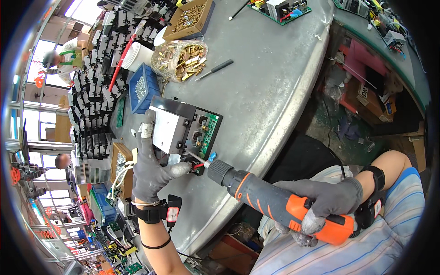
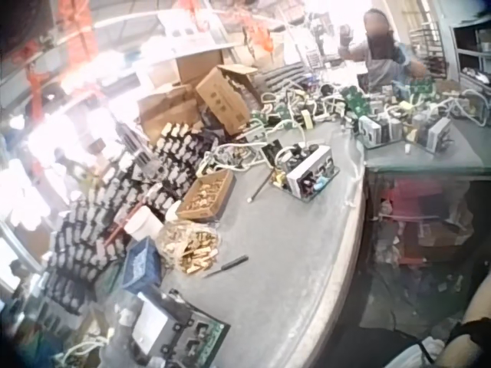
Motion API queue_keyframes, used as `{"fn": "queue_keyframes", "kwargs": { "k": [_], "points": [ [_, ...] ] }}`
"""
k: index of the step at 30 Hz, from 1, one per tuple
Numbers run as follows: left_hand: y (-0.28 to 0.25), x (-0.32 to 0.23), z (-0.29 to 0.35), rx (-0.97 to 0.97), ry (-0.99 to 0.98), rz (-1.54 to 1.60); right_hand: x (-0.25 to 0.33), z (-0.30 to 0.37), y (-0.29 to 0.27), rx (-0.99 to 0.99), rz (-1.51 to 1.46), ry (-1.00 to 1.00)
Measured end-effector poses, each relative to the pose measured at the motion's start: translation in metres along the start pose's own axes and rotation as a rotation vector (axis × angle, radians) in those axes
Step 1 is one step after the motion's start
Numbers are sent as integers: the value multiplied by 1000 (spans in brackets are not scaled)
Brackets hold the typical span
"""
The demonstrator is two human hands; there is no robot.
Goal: The recorder is assembling electronic power supply units, installing PCB components, and fastening screws using a pneumatic screwdriver.
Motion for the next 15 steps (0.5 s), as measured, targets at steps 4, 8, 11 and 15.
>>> {"fn": "queue_keyframes", "kwargs": {
  "k": [4,8,11,15],
  "points": [
    [-3,2,1,-1,24,-41,-1,1,0,0,31,-21],
    [0,-1,0,3,61,-2,-2,0,-6,9,-18,-18],
    [3,-1,-1,0,-64,151,1,5,-4,22,-41,-15],
    [-16,-2,15,-104,20,-173,26,31,15,-135,146,-182]
  ]
}}
Point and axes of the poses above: each hand's wrist, its own z-axis away from the middle knuckle, its own y-axis out of the palm, x = y × z, the point moved 2 cm from there along -z, towards the middle knuckle, and after that the axes turned 2 degrees about -y, right-handed, at the moved point
